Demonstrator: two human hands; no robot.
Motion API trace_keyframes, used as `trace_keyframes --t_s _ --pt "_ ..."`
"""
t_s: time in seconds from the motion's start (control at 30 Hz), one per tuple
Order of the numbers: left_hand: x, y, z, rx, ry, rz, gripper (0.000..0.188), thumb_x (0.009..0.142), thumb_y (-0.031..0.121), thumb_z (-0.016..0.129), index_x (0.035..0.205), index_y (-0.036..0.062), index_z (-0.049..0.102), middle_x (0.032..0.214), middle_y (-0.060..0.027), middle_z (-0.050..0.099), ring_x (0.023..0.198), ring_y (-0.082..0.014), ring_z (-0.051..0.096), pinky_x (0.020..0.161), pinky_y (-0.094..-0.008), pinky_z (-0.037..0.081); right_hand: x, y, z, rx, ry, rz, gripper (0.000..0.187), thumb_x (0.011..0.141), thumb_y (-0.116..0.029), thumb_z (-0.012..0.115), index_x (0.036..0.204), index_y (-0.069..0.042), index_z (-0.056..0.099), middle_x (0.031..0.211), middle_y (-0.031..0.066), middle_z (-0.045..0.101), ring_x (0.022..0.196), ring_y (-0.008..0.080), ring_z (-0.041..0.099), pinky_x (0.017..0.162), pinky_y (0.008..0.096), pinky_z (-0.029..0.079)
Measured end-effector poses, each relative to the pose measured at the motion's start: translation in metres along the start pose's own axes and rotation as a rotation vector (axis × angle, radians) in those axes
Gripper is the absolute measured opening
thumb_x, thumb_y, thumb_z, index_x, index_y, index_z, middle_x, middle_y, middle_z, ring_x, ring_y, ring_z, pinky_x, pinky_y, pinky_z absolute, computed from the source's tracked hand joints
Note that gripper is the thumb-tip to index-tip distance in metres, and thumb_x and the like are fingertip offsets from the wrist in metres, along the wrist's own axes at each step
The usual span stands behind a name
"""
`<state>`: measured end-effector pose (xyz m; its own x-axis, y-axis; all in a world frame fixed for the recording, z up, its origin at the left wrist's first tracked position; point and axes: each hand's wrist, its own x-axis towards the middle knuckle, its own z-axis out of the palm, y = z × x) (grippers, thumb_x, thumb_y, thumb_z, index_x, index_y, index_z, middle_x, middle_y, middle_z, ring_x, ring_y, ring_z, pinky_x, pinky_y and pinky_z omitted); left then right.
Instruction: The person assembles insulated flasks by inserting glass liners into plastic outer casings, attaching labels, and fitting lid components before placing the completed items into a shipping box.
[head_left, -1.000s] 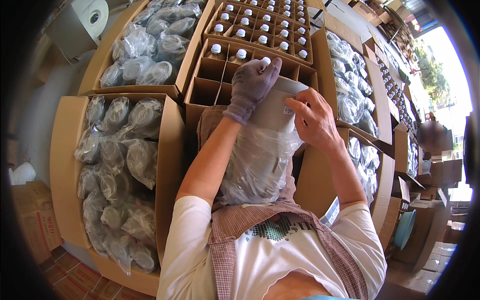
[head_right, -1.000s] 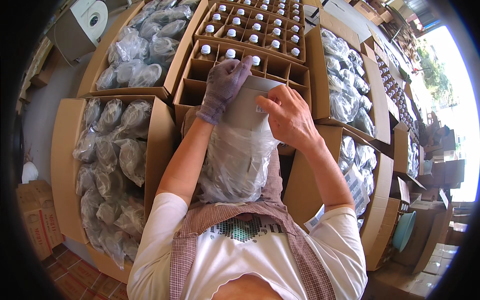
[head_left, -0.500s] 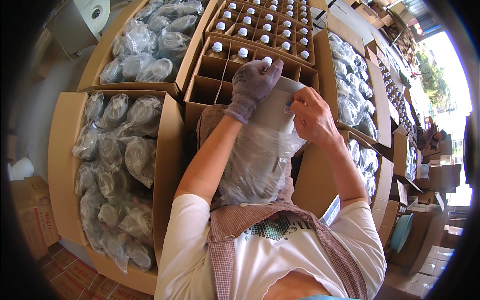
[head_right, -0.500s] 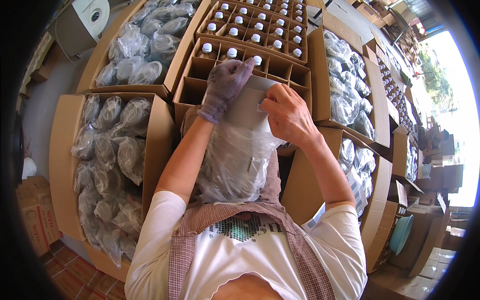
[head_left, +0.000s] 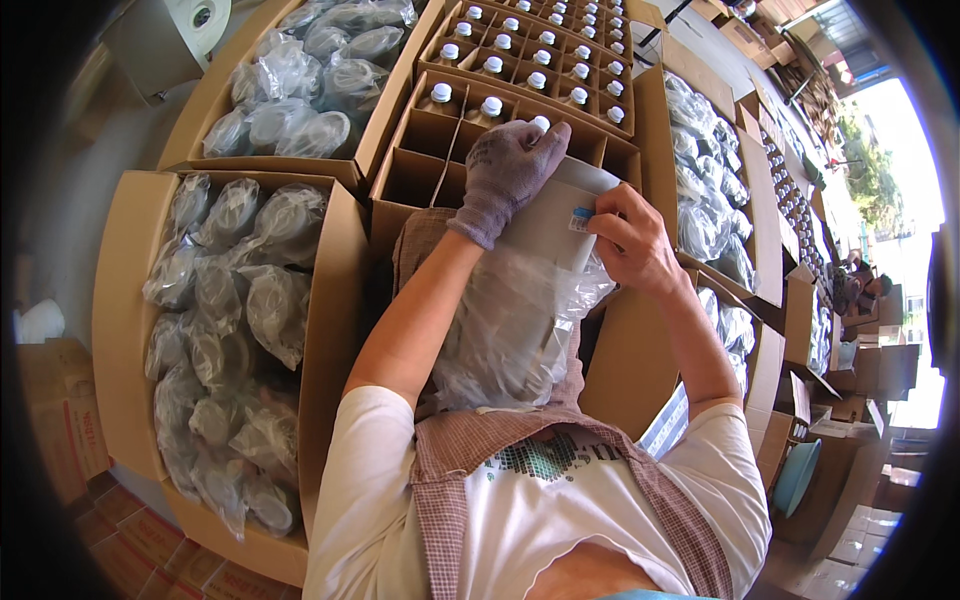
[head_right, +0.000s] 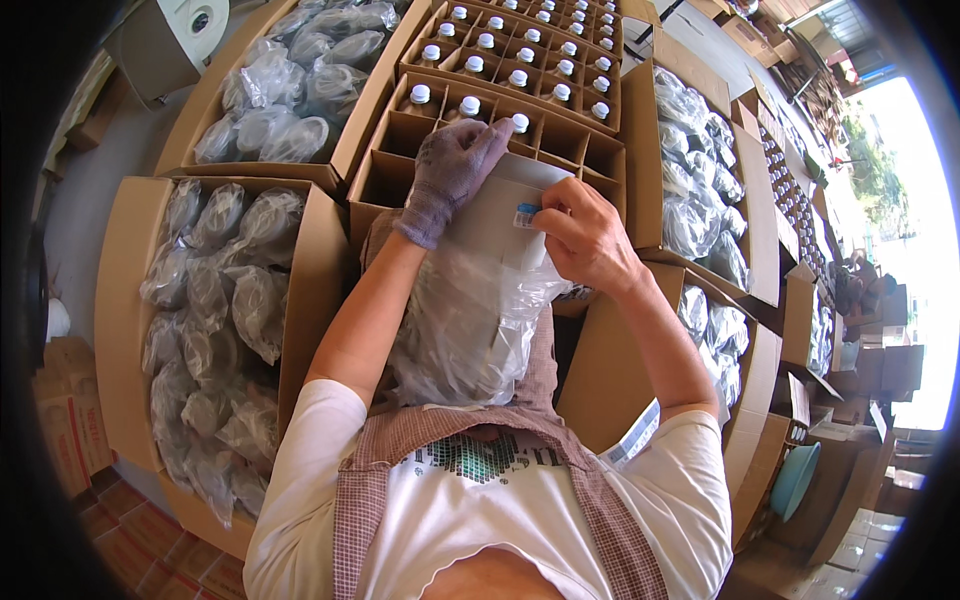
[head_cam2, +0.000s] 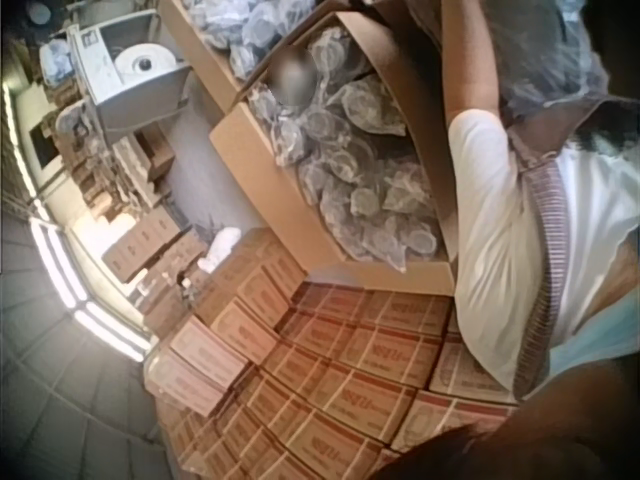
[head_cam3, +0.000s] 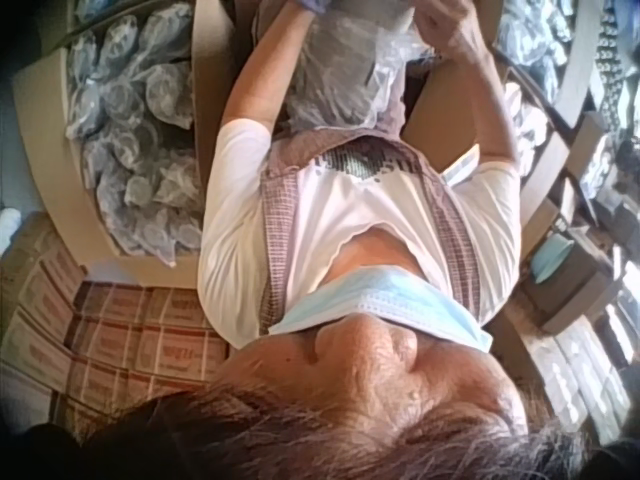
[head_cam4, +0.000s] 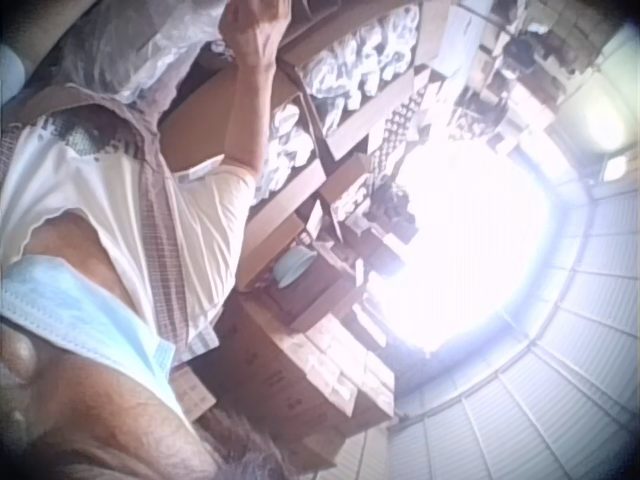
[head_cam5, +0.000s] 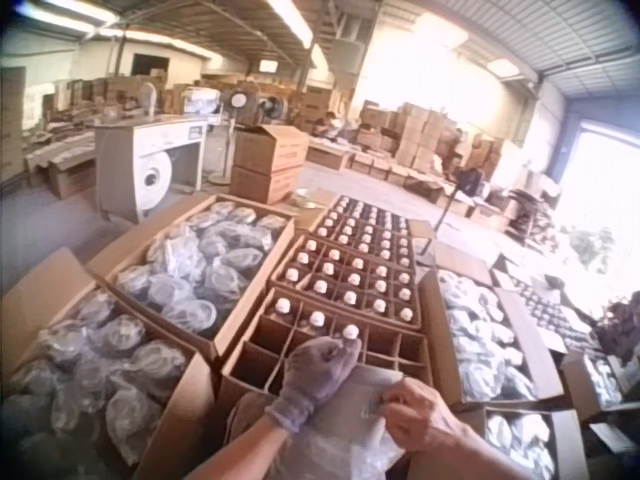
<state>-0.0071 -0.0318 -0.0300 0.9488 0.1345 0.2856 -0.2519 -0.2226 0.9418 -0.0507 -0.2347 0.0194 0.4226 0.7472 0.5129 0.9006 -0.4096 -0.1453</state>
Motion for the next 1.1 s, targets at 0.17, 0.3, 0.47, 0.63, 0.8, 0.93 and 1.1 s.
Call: trace_keyframes --t_s 0.17,0.3,0.47,0.63,0.8,0.93,1.1 --pt "-0.001 0.003 0.000 -0.041 -0.006 -0.005 0.053 0.092 0.047 0.064 0.061 0.0036 0.062 0.065 -0.0152 0.056 0.059 -0.0329 0.057 0.058 -0.0456 0.044 0.006 -0.010 0.000 -0.032 0.025 0.009 0.044 0.064 0.011 0.062 0.103 -0.009 0.063 0.086 0.0083 0.052 0.071 0.0267 0.056 0.062 0.0380 0.050" --pt "-0.002 0.001 0.002 -0.005 0.006 0.008 0.052 0.092 0.046 0.064 0.062 0.0032 0.062 0.065 -0.0152 0.056 0.059 -0.0329 0.057 0.059 -0.0450 0.044 0.005 -0.006 0.000 -0.021 0.021 -0.027 0.046 0.065 0.011 0.061 0.106 -0.009 0.062 0.087 0.0086 0.052 0.070 0.0270 0.056 0.062 0.0383 0.050" --pt "-0.002 0.002 0.003 -0.018 0.048 0.036 0.051 0.091 0.043 0.066 0.061 0.0019 0.061 0.065 -0.0146 0.056 0.060 -0.0323 0.057 0.059 -0.0444 0.044 0.004 -0.005 0.000 0.037 0.005 0.053 0.033 0.064 0.011 0.059 0.092 -0.006 0.060 0.087 0.0105 0.052 0.071 0.0283 0.055 0.063 0.0384 0.050" --pt "-0.006 0.012 -0.001 -0.117 0.015 -0.002 0.049 0.093 0.038 0.067 0.062 0.0004 0.060 0.064 -0.0132 0.056 0.060 -0.0289 0.056 0.062 -0.0427 0.043 -0.029 -0.021 0.010 0.583 0.374 0.650 0.019 0.077 0.010 0.057 0.094 0.001 0.058 0.092 0.0076 0.058 0.078 0.0162 0.060 0.073 0.0281 0.051" --pt "-0.008 0.009 -0.001 -0.106 0.007 0.010 0.046 0.094 0.032 0.067 0.063 -0.0004 0.059 0.063 -0.0122 0.055 0.060 -0.0250 0.054 0.061 -0.0400 0.042 -0.030 -0.067 0.040 0.420 0.543 0.884 0.043 0.078 -0.003 0.079 0.116 0.001 0.059 0.100 0.0077 0.060 0.086 0.0158 0.062 0.080 0.0295 0.053" --pt "-0.009 0.010 0.001 -0.122 0.015 -0.001 0.044 0.094 0.029 0.068 0.064 -0.0012 0.059 0.061 -0.0123 0.054 0.058 -0.0246 0.053 0.060 -0.0393 0.042 -0.016 -0.083 0.048 0.211 0.585 0.932 0.049 0.073 -0.006 0.084 0.116 -0.001 0.060 0.101 0.0089 0.058 0.088 0.0201 0.060 0.081 0.0323 0.051" --pt "-0.010 0.012 0.000 -0.101 0.036 0.046 0.046 0.094 0.033 0.068 0.063 0.0001 0.059 0.060 -0.0122 0.053 0.057 -0.0246 0.053 0.059 -0.0394 0.042 -0.009 -0.088 0.050 0.192 0.641 0.915 0.047 0.073 -0.005 0.083 0.115 -0.002 0.061 0.101 0.0090 0.059 0.087 0.0199 0.061 0.080 0.0323 0.052"
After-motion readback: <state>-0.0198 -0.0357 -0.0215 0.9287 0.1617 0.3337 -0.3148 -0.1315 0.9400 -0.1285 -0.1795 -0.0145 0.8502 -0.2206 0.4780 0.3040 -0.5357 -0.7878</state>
